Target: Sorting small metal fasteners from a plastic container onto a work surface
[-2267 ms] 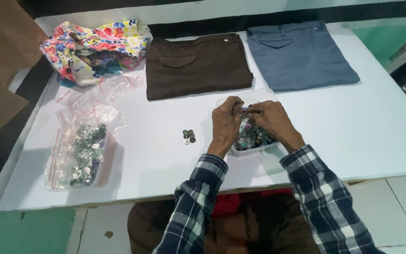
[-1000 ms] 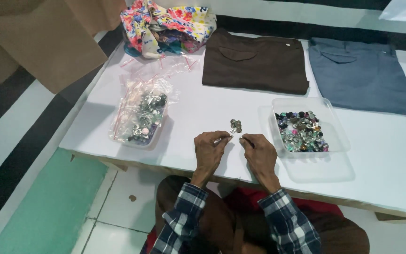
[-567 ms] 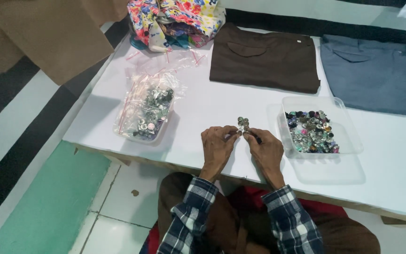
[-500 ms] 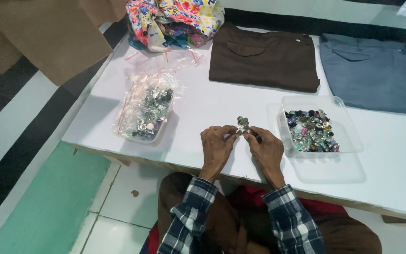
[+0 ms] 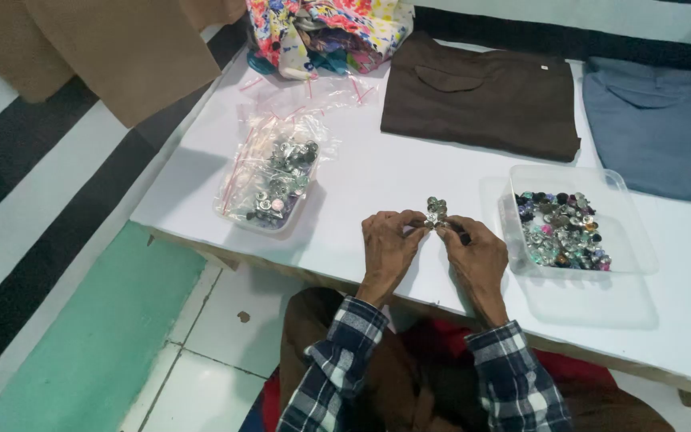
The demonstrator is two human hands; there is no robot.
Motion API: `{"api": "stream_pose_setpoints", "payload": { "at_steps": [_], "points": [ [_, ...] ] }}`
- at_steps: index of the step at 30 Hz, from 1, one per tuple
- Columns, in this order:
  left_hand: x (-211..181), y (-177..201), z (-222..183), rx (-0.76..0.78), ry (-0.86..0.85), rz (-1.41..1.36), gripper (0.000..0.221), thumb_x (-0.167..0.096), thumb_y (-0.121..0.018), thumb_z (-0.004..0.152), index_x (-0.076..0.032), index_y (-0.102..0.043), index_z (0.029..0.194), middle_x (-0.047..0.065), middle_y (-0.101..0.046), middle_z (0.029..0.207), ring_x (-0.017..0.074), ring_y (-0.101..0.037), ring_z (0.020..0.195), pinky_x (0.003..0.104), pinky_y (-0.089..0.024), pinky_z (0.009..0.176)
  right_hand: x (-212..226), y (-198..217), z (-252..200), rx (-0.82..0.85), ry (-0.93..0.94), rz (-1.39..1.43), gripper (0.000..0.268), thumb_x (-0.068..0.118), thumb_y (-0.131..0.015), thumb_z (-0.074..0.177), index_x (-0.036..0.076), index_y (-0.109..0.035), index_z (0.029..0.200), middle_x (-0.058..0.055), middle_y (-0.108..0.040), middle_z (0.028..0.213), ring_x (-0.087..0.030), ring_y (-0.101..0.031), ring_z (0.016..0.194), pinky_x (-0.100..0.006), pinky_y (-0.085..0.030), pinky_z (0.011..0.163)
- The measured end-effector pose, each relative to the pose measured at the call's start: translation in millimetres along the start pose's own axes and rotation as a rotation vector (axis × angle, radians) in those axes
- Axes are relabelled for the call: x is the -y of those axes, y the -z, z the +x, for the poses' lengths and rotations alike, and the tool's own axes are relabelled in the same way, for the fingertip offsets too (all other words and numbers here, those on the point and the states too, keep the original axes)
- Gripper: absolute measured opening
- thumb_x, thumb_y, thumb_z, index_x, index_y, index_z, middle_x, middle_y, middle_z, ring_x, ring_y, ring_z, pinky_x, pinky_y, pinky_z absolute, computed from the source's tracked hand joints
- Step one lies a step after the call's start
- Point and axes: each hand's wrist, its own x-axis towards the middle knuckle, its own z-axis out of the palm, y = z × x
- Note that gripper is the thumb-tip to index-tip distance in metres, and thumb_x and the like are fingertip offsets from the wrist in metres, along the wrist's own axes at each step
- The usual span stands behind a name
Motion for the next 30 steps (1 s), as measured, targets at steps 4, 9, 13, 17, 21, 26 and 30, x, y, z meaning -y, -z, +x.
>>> {"api": "stream_pose_setpoints", "payload": {
  "at_steps": [4, 9, 13, 17, 21, 26, 30],
  "points": [
    [-3, 3, -4, 0.000, 0.008, 0.023, 0.018, -0.025, -0.079, 0.083, -0.025, -0.076, 0.101, -0.003, -0.077, 0.090, 0.0214, -0.065, 0.105, 0.043, -0.031, 0.110, -3, 0, -5, -0.001, -0.023, 0.022, 0.028, 0.030, -0.085, 0.083, 0.024, -0.079, 0.110, -0.004, -0.076, 0.094, -0.028, -0.073, 0.093, -0.040, -0.059, 0.078],
    [-3, 1, -8, -0.202, -0.009, -0.213, 0.019, -0.016, -0.078, 0.085, -0.018, -0.074, 0.104, 0.007, -0.076, 0.103, 0.0308, -0.069, 0.107, 0.044, -0.047, 0.101, 3, -1, -11, -0.335, 0.355, -0.079, 0.022, 0.028, -0.081, 0.099, 0.011, -0.079, 0.112, -0.005, -0.073, 0.088, -0.024, -0.069, 0.073, -0.033, -0.056, 0.063],
    [-3, 22, -8, -0.367, -0.058, -0.272, 0.017, 0.001, -0.058, 0.094, -0.003, -0.069, 0.107, 0.023, -0.071, 0.111, 0.0457, -0.064, 0.113, 0.052, -0.051, 0.097, 65, 3, -9, -0.422, 0.526, -0.204, 0.012, 0.014, -0.076, 0.099, 0.012, -0.080, 0.111, -0.003, -0.070, 0.087, -0.021, -0.068, 0.074, -0.032, -0.056, 0.061],
    [29, 26, -7, -0.306, -0.253, -0.012, 0.030, -0.002, -0.040, 0.101, 0.003, -0.059, 0.123, 0.029, -0.059, 0.130, 0.0502, -0.049, 0.129, 0.063, -0.036, 0.109, 111, -46, 31, -0.053, 0.605, -0.305, 0.015, 0.020, -0.071, 0.096, 0.017, -0.076, 0.110, -0.005, -0.067, 0.103, -0.026, -0.069, 0.096, -0.035, -0.060, 0.076],
    [38, 28, 2, -0.439, -0.389, 0.231, 0.039, -0.009, -0.031, 0.108, 0.007, -0.058, 0.132, 0.028, -0.052, 0.142, 0.0451, -0.043, 0.137, 0.059, -0.021, 0.120, 112, -148, 112, 0.429, 0.442, -0.303, 0.033, 0.032, -0.063, 0.098, 0.024, -0.070, 0.130, -0.009, -0.063, 0.138, -0.037, -0.065, 0.120, -0.050, -0.059, 0.094],
    [88, -3, -11, -0.439, -0.420, 0.161, 0.037, -0.005, -0.036, 0.104, 0.013, -0.058, 0.128, 0.036, -0.052, 0.135, 0.0530, -0.042, 0.133, 0.066, -0.020, 0.118, 118, -196, 128, 0.535, 0.397, -0.372, 0.040, 0.034, -0.066, 0.094, 0.027, -0.065, 0.134, -0.006, -0.056, 0.140, -0.037, -0.061, 0.118, -0.054, -0.058, 0.095],
    [91, 1, 3, -0.340, -0.303, 0.044, 0.041, -0.011, -0.030, 0.102, 0.008, -0.064, 0.115, 0.028, -0.060, 0.129, 0.0476, -0.047, 0.133, 0.059, -0.017, 0.122, 142, -176, 114, 0.447, 0.395, -0.448, 0.019, 0.031, -0.064, 0.095, 0.029, -0.077, 0.109, 0.001, -0.063, 0.128, -0.028, -0.064, 0.108, -0.045, -0.062, 0.083]
  ]
}}
